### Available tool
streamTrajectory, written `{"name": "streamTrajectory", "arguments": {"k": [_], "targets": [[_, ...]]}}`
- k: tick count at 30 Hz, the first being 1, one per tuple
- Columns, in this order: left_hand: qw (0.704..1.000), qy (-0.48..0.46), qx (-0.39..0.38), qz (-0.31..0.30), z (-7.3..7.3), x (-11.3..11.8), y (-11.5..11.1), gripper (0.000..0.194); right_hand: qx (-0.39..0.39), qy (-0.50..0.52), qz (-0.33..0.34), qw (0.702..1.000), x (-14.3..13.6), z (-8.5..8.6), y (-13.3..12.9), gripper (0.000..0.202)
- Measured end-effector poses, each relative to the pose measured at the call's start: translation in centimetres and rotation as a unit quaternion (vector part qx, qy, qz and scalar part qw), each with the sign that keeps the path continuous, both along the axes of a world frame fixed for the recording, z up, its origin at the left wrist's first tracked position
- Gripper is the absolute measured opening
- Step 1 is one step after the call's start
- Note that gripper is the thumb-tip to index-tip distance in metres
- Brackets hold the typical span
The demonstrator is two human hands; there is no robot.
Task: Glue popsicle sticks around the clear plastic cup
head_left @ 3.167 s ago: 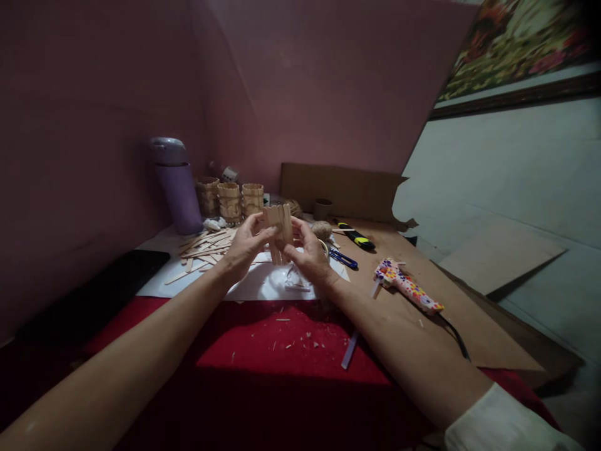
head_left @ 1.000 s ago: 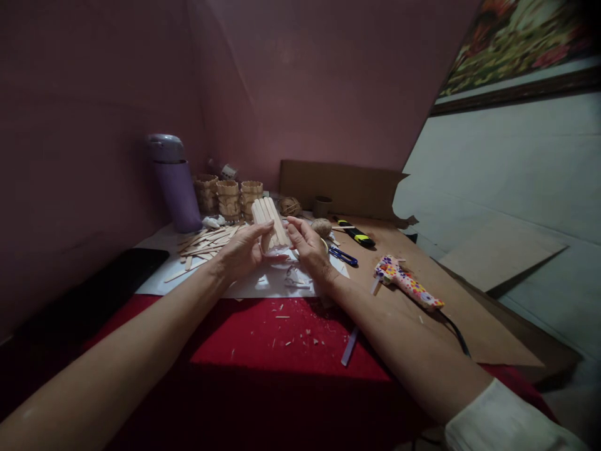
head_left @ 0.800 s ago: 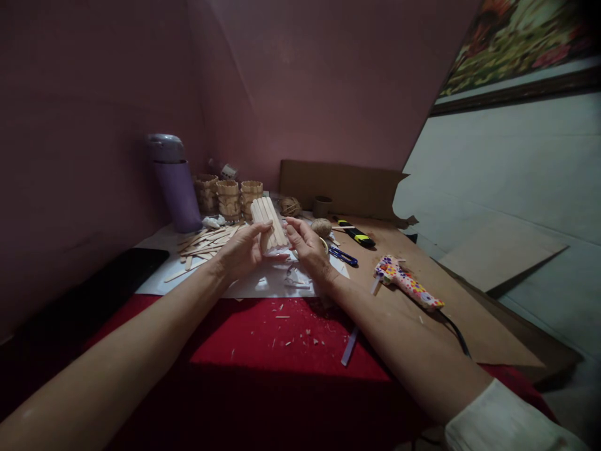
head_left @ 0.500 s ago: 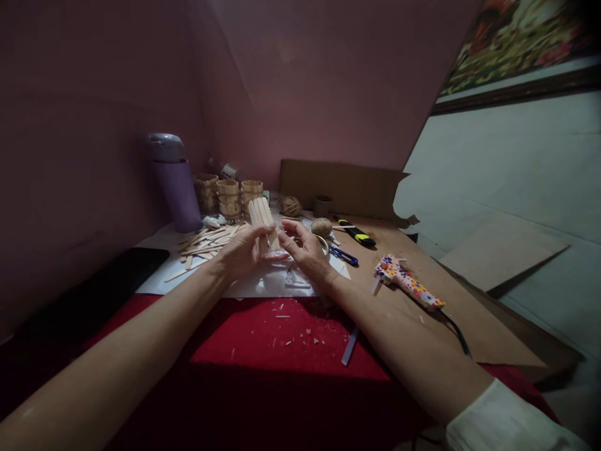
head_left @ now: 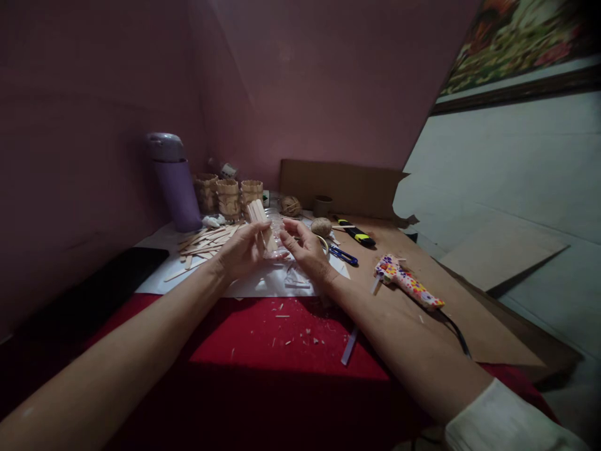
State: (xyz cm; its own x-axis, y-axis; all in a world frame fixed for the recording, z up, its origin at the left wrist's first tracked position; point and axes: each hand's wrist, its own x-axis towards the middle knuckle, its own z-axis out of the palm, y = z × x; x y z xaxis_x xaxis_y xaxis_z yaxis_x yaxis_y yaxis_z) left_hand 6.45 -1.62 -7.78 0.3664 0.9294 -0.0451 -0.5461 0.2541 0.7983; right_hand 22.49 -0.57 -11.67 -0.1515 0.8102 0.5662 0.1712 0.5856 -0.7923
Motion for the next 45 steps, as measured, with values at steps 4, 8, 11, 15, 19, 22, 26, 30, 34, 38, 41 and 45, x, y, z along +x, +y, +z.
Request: {"name": "streamTrajectory", "arguments": {"k": [4,8,11,15,19,22,26,30,34,38,41,45], "targets": [[1.0,0.004,-0.005,0.019,0.3,0.2,-0.2,0.015,0.004,-0.007,-0.009,1.0,0.1,0.0,0.0,0.071],[0.999,0.0,0.005,0.031,0.3,0.4,-0.2,0.02,0.003,-0.014,-0.018,1.0,0.1,-0.1,0.0,0.071],[1.0,-0.01,0.004,0.024,0.1,0.3,0.0,0.024,0.004,-0.012,-0.018,1.0,0.1,0.0,0.0,0.074],[1.0,-0.015,0.016,0.001,-0.4,0.0,0.5,0.025,-0.003,-0.003,-0.019,1.0,0.0,0.0,0.0,0.076],[1.0,-0.008,0.021,-0.005,-0.7,-0.3,1.0,0.022,-0.005,0.0,-0.024,1.0,0.1,-0.1,0.2,0.075],[1.0,-0.014,0.027,0.006,-0.9,-0.2,1.0,0.02,-0.003,-0.002,-0.023,1.0,0.1,-0.3,0.4,0.071],[0.999,-0.012,0.034,0.01,-0.8,-0.1,0.8,0.018,-0.008,0.017,-0.011,1.0,0.1,-0.5,0.7,0.07],[0.999,-0.007,0.047,0.017,-0.8,-0.1,0.7,0.017,-0.008,0.022,-0.002,1.0,0.1,-0.5,0.7,0.074],[0.999,-0.006,0.052,-0.004,-0.9,-0.4,1.1,0.016,-0.024,0.027,-0.002,0.999,0.2,-0.4,0.5,0.078],[0.998,-0.015,0.054,-0.013,-1.1,-0.7,1.4,0.016,-0.013,0.023,0.0,1.0,0.2,-0.5,0.5,0.078],[0.999,-0.016,0.046,-0.017,-1.0,-0.8,1.3,0.016,0.005,0.002,-0.007,1.0,0.1,-0.6,0.5,0.08],[0.999,-0.013,0.042,0.001,-0.8,-0.5,1.0,0.015,0.013,-0.032,-0.019,0.999,0.1,-0.5,0.3,0.077]]}}
